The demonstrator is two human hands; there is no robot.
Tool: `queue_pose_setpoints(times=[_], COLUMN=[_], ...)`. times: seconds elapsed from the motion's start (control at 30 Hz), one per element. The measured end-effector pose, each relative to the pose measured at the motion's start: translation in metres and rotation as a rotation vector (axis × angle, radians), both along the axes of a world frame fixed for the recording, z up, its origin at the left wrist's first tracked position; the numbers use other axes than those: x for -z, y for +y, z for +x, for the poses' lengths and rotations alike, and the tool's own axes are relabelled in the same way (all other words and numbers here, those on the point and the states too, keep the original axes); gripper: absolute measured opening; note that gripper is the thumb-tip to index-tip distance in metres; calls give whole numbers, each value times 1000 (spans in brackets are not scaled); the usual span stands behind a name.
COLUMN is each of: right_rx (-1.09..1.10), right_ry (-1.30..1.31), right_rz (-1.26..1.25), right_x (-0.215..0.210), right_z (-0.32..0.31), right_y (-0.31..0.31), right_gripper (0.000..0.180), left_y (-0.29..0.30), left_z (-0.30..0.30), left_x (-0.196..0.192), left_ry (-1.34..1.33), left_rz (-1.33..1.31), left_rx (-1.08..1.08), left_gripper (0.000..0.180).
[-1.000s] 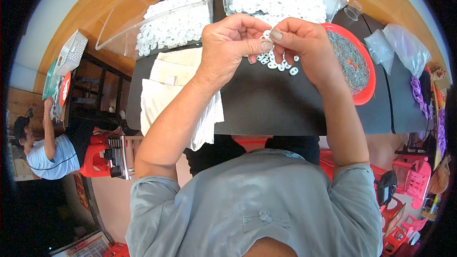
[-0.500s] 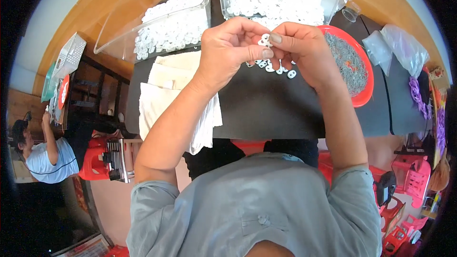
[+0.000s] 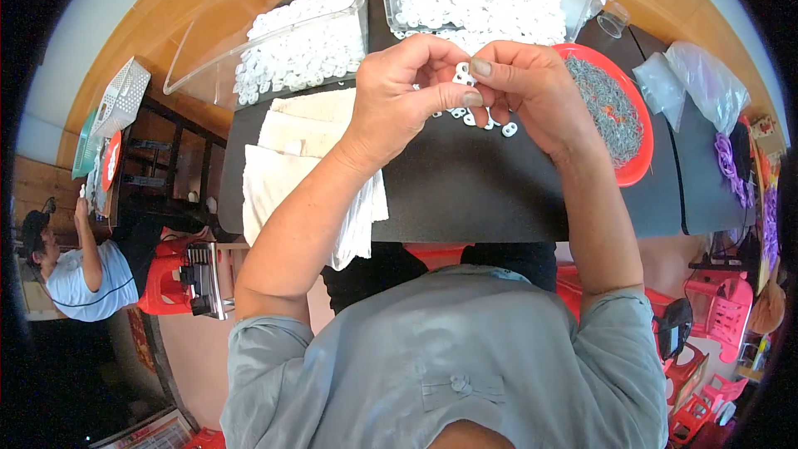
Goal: Manually assemble small white plastic parts by inserting tiny metal pins into them.
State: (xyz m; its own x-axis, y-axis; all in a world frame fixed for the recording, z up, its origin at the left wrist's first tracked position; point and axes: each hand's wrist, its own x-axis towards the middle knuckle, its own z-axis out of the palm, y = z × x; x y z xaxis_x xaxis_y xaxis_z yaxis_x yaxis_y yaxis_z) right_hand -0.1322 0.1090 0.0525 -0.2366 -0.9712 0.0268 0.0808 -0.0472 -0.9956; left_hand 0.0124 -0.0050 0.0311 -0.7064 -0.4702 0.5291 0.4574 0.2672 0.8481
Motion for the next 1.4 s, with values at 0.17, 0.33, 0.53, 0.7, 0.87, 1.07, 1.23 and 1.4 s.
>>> queue_pose_setpoints(times=[0.17,0.33,0.53,0.7,0.87,1.07,1.23,1.4], right_rx=[-42,-48,-90,-95,-61,40,39,35], right_ry=[-33,-50,-156,-168,-154,-124,-75,-23], right_rz=[-17,-1,14,-4,-54,-55,-24,-34], right_x=[2,0,0,4,9,5,1,0], right_z=[4,7,10,10,11,2,2,6], right_y=[0,2,4,3,-1,-2,-1,0], right_gripper=[21,23,23,21,21,22,21,19], left_y=[-2,-4,0,-4,3,-5,-5,-5], left_z=[5,5,3,1,-3,-5,-5,-2], left_x=[1,5,7,11,5,8,8,5], left_ry=[-79,-64,23,47,66,73,65,72], left_rz=[-147,-177,-143,-227,-21,-77,-120,-182], left_rx=[-45,-45,-87,-111,-67,-111,-136,-175], left_gripper=[25,24,21,22,18,20,21,20])
